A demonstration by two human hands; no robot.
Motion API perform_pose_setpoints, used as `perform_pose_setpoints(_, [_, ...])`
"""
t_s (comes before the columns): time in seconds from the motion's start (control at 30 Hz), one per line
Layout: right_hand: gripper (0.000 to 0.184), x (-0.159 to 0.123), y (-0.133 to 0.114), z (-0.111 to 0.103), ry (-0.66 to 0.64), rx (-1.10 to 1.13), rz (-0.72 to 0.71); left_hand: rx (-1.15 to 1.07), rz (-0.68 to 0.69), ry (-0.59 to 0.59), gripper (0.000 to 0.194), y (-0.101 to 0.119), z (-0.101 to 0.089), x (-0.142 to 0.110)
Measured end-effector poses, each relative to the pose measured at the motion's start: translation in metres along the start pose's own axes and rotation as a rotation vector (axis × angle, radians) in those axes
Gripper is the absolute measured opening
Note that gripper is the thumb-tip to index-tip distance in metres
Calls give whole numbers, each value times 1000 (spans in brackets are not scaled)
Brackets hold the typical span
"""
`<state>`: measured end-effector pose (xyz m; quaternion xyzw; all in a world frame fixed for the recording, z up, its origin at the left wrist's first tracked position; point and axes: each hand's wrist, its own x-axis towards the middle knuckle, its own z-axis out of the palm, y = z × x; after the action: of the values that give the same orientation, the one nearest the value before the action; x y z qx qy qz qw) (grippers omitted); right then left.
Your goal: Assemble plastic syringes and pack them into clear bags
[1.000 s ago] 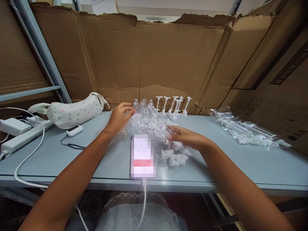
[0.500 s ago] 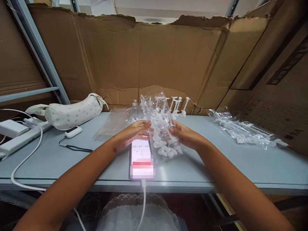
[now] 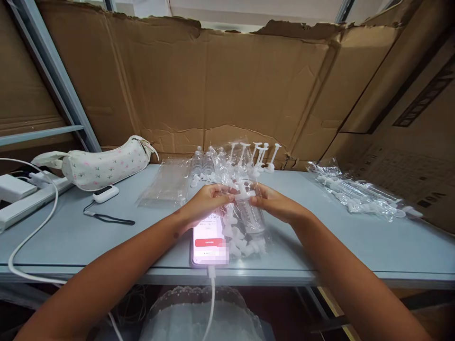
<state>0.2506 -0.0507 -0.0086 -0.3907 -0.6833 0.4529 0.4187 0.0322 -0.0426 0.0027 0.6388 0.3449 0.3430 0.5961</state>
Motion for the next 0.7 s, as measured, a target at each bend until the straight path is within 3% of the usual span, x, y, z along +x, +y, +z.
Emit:
perform_pose_setpoints(0.1, [60, 2, -3, 1, -2, 96, 51, 19, 6, -12, 18, -1, 4, -1])
perform_pose_setpoints(0.3, [56, 3, -13, 5, 224, 144, -1, 86, 30, -101, 25, -1, 13, -5])
perform_pose_setpoints(0.47, [43, 1, -16, 5, 322, 111, -8, 107, 54, -156, 31, -5, 17, -5])
perform_pose_setpoints(0.7, [41, -1, -22, 1, 295, 266, 73, -3, 19, -211, 30, -1, 15, -5])
